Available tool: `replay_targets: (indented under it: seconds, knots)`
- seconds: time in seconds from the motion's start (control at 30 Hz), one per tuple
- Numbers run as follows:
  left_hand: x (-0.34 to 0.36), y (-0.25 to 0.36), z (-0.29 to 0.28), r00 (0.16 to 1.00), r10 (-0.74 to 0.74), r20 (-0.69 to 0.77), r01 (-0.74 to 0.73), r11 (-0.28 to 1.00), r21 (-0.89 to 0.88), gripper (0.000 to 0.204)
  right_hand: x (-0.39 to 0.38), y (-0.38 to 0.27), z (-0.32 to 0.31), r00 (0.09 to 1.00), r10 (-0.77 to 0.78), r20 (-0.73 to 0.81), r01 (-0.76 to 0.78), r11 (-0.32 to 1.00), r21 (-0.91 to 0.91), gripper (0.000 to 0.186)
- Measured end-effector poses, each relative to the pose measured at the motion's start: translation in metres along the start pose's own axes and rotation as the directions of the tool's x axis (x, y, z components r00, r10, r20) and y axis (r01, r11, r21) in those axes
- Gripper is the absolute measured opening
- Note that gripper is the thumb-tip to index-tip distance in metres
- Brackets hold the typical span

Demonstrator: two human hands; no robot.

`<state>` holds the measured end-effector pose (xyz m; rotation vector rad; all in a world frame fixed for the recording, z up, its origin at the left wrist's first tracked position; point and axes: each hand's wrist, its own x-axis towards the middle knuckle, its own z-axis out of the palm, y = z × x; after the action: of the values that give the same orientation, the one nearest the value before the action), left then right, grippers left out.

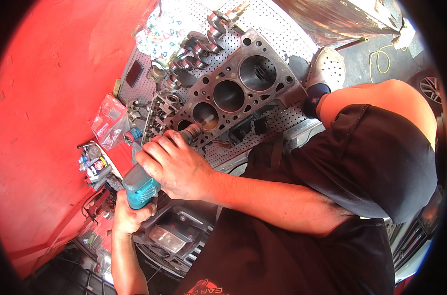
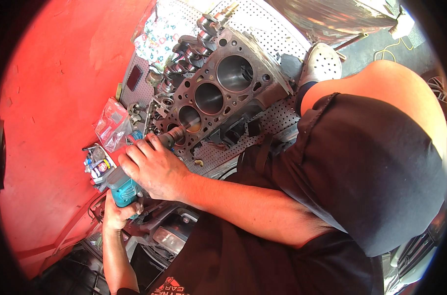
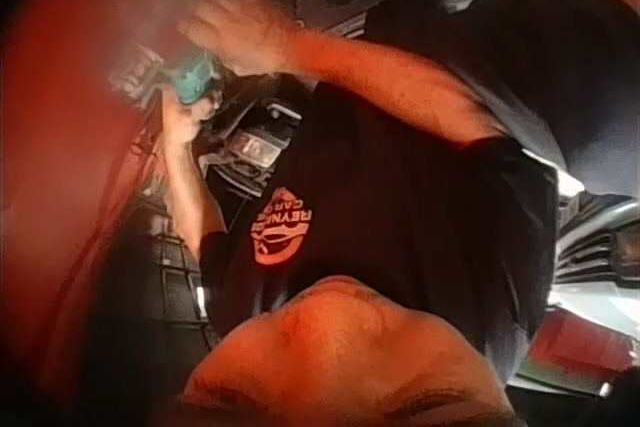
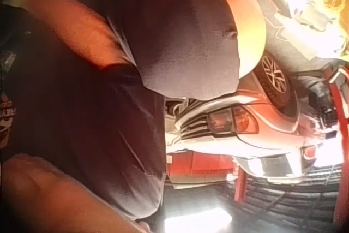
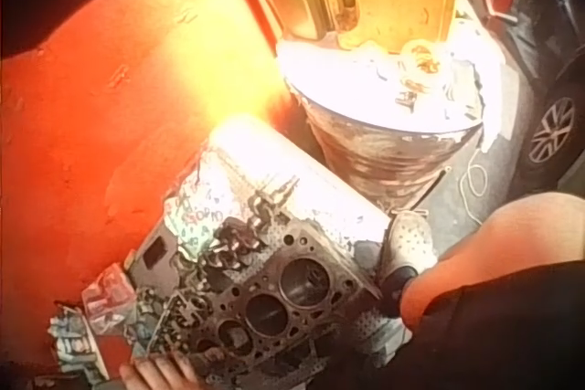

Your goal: Honing the cylinder walls of an engine block using a power drill and honing tool.

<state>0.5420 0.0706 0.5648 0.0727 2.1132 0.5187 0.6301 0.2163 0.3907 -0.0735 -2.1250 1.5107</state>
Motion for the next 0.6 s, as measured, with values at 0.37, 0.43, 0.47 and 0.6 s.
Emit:
replay_targets:
  seconds: [0.37, 0.43, 0.47, 0.6]
  knots:
    - [0.014, 0.014, 0.0, 0.999, 0.015, -0.052, -0.015, 1.0, 0.014, 0.025, 0.017, 0.012, -0.001, 1.0, -0.009, 0.016, 0.009, 1.0, -0.006, 0.075]
    - [0.012, 0.018, 0.001, 0.995, 0.041, -0.092, -0.036, 0.998, 0.055, 0.024, 0.017, 0.01, -0.002, 1.0, -0.002, -0.005, 0.002, 1.0, -0.006, 0.073]
    - [0.013, 0.02, 0.001, 0.995, 0.042, -0.089, -0.037, 0.998, 0.055, 0.024, 0.018, 0.01, -0.003, 1.0, -0.001, -0.026, 0.001, 1.0, -0.004, 0.07]
    - [0.016, 0.025, -0.001, 0.997, 0.046, -0.056, -0.043, 0.998, 0.05, 0.022, 0.021, 0.012, -0.012, 1.0, -0.001, -0.017, 0.001, 1.0, -0.013, 0.068]
